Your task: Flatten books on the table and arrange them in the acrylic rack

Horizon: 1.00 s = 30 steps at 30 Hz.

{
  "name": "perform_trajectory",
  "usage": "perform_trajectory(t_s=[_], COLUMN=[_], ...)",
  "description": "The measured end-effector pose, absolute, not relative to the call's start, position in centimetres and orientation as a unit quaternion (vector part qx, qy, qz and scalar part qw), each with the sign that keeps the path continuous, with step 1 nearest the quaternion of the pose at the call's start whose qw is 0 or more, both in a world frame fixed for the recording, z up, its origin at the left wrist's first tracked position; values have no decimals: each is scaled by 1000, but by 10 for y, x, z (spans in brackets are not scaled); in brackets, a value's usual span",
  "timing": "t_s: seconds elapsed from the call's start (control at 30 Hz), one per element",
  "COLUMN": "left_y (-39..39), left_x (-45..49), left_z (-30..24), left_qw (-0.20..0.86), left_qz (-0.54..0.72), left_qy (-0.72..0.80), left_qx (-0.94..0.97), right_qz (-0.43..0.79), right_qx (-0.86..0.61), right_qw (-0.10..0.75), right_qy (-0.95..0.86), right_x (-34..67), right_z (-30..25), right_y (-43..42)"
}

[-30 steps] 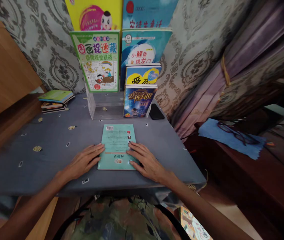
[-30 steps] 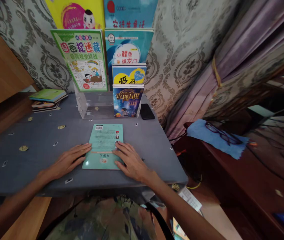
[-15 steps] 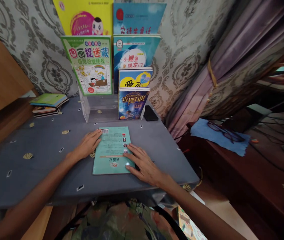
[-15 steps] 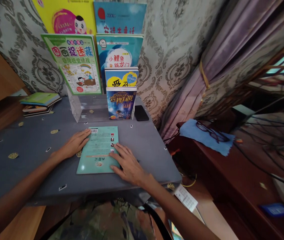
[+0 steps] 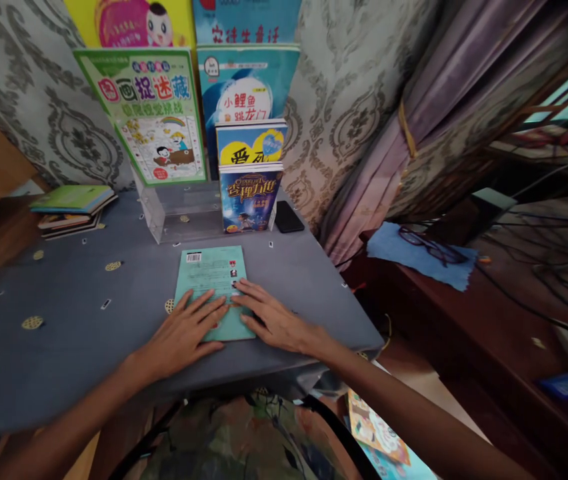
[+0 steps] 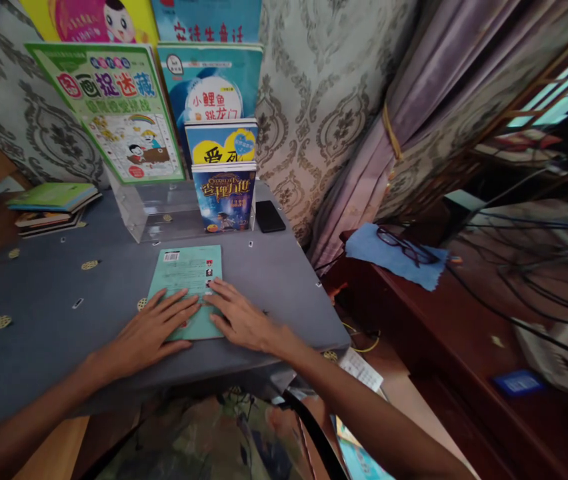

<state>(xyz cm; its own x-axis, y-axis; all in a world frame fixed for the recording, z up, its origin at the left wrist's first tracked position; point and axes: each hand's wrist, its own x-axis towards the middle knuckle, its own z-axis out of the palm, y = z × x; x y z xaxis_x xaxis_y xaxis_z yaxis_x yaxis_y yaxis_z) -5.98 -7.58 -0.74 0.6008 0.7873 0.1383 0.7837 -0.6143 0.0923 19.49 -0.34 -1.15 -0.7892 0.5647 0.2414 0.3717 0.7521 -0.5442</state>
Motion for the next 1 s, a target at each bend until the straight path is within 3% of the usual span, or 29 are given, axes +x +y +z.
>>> perform_trajectory(t_s=[0.3,0.43,0.57,0.67,1.0], left_y=[-48,-15,26,40,-51], left_x=[-108,-67,-37,-33,-75], left_z=[49,44,30,26,27], left_qw=[131,46,-25,-28,55], left_qz=[14,74,83,78,-7], left_qy=[472,527,539,543,412], left_qx=[872,846,838,836,909], right_qz=[312,283,265,260,227], right_qx=[-184,-312,-423,-415,-328], right_qw=[237,330,340,335,312], right_qy=[-901,-845,-797,-805,-862], right_x=[162,150,148,152,155], right_z=[5,2,-10,-20,-29], right_y=[7,56,93,99,88])
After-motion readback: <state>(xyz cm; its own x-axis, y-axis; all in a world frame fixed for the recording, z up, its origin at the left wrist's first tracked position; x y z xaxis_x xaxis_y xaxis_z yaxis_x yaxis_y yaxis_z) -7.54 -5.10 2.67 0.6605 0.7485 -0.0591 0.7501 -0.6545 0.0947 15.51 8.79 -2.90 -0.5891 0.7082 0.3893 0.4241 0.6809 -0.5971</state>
